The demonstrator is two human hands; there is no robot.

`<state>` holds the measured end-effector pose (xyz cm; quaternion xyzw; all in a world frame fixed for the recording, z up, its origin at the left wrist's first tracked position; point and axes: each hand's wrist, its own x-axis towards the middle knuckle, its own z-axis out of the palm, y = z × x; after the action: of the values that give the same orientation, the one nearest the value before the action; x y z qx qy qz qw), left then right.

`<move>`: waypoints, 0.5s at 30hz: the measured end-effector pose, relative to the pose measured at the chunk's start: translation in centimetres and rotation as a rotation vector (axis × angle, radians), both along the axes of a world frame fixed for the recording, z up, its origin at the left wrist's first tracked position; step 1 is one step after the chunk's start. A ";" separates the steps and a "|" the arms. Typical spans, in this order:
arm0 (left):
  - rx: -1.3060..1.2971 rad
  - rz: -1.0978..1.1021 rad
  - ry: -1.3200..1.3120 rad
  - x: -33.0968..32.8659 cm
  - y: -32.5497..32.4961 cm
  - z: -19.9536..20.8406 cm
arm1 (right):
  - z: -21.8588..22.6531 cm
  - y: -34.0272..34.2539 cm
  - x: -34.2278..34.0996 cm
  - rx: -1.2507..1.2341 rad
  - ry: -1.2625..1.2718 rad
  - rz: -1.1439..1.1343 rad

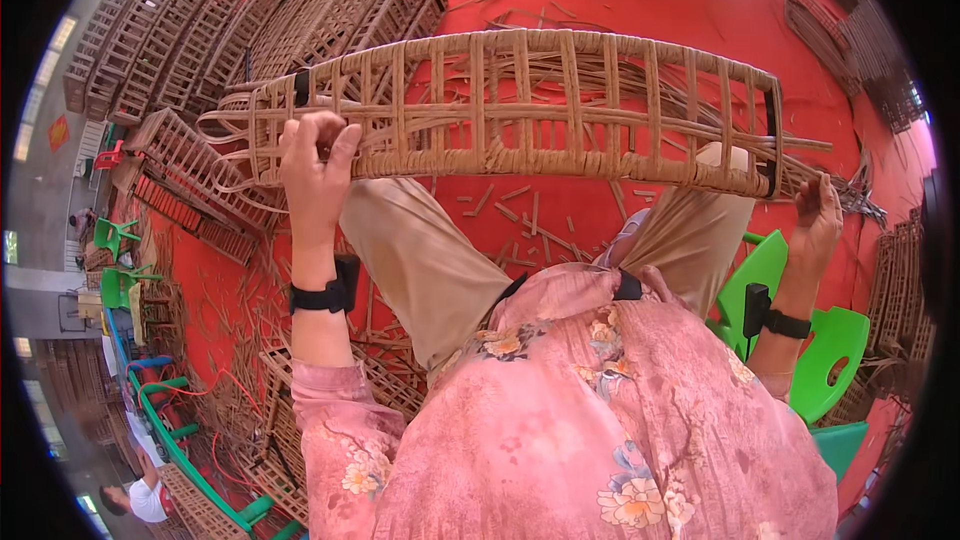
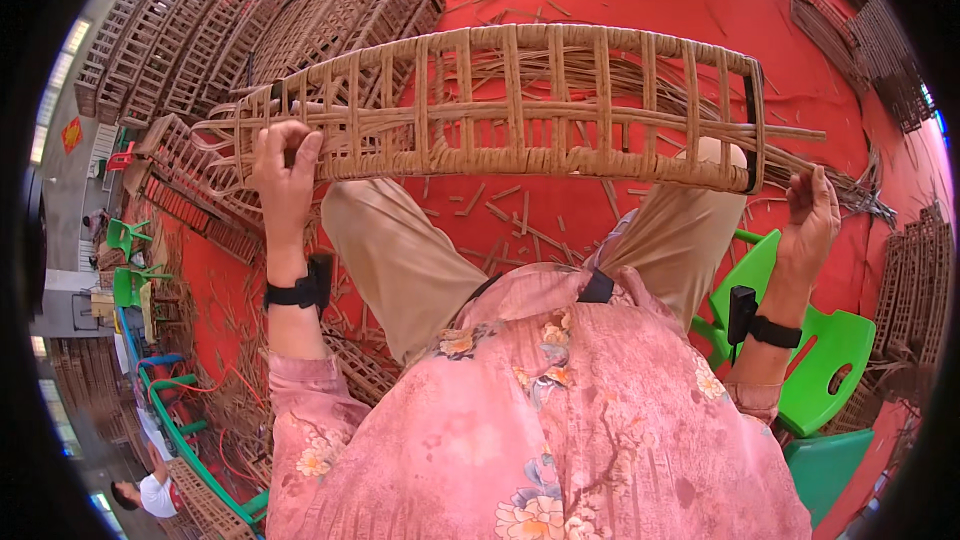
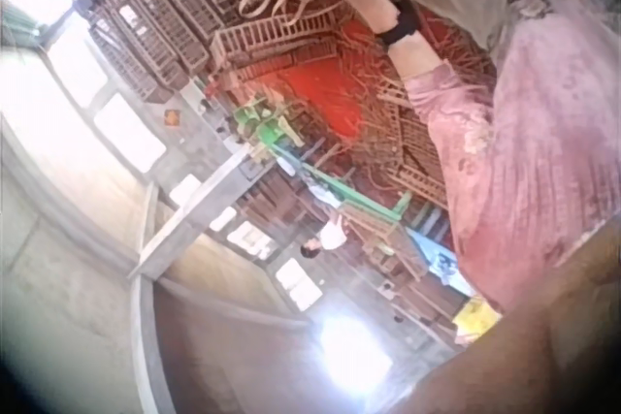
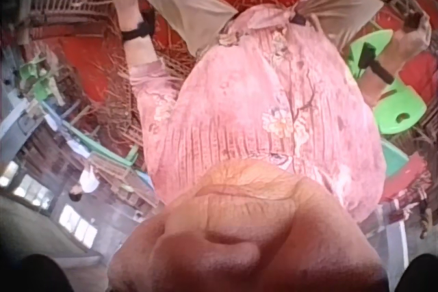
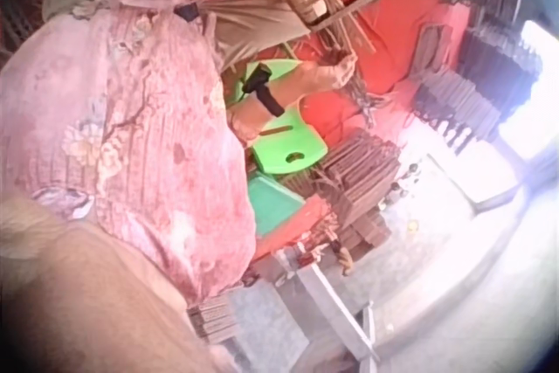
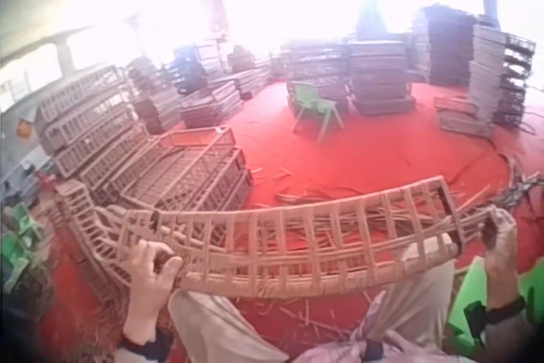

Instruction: The person is weaving a piece of furniture, specifically a bamboo or rattan chair frame, by manually threading and tightening thin strips through the structural frame.

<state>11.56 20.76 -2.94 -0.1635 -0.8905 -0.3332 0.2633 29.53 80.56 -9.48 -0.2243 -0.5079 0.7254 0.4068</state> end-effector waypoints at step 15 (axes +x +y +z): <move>-0.320 -0.071 0.352 3.1 8.5 0.4 | 1.4 -1.3 -0.5 0.090 -0.019 -0.081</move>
<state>14.66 29.29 -2.52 -0.2899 -0.8660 -0.1634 0.3733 29.05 79.29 -8.10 -0.2328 -0.5345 0.6827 0.4406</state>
